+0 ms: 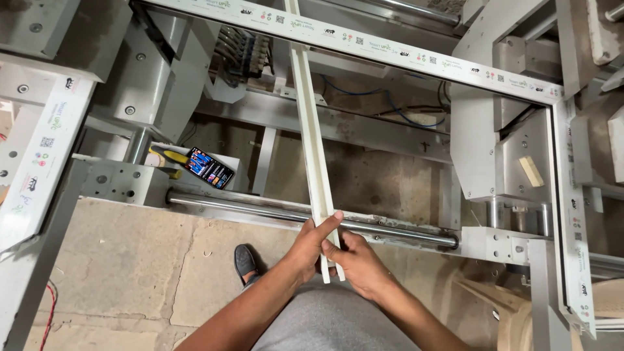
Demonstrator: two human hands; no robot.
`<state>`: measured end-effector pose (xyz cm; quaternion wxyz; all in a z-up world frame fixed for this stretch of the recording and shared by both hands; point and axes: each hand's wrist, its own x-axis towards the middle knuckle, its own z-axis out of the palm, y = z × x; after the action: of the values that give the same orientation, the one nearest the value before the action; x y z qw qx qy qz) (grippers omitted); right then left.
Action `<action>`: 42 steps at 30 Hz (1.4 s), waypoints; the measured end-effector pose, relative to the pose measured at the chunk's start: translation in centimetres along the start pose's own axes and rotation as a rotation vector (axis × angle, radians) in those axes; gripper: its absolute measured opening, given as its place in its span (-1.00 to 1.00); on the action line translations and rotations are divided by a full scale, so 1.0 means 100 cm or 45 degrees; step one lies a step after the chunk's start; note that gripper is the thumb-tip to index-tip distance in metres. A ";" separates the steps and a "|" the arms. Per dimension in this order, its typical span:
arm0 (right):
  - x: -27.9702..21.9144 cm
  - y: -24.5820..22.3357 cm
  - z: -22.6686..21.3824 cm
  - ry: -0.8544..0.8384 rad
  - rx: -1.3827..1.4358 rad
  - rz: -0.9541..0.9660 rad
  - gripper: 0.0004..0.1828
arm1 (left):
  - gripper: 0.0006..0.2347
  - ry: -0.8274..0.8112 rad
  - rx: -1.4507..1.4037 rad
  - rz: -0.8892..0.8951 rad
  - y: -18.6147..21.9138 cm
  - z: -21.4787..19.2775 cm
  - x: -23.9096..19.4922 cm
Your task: The person fits small wooden blocks into the ends of white plastic frame pieces and joins them together to form a rectangular window frame.
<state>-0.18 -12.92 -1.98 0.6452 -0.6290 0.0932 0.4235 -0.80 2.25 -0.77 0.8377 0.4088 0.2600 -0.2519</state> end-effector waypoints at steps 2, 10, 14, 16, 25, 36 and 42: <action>-0.005 -0.008 0.006 0.029 -0.078 -0.041 -0.61 | -0.47 0.007 -0.017 0.019 -0.005 -0.002 0.006; -0.018 -0.093 0.006 0.256 -1.103 -0.575 0.06 | -0.30 0.050 0.048 0.226 -0.007 -0.010 0.023; -0.011 -0.119 0.004 -0.078 -1.347 -0.362 0.22 | -0.39 -0.015 0.058 0.199 -0.005 -0.006 0.021; -0.001 -0.102 -0.002 -0.076 -1.348 -0.236 0.25 | -0.44 -0.033 0.090 0.208 -0.010 -0.009 0.025; -0.008 -0.045 0.010 -0.216 0.415 0.176 -0.21 | -0.55 0.045 0.066 0.237 0.003 -0.018 0.013; 0.022 -0.001 0.016 -0.001 0.159 -0.158 -0.63 | -0.73 0.128 0.017 0.166 0.012 -0.012 0.009; -0.002 -0.055 0.018 -0.137 0.144 0.169 -0.67 | -0.59 0.038 0.109 0.209 0.010 -0.028 0.010</action>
<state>2.53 -10.57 2.53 0.6542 -0.5605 0.1236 0.4925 -0.08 4.87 -2.29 0.8333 0.4679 0.2273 -0.1871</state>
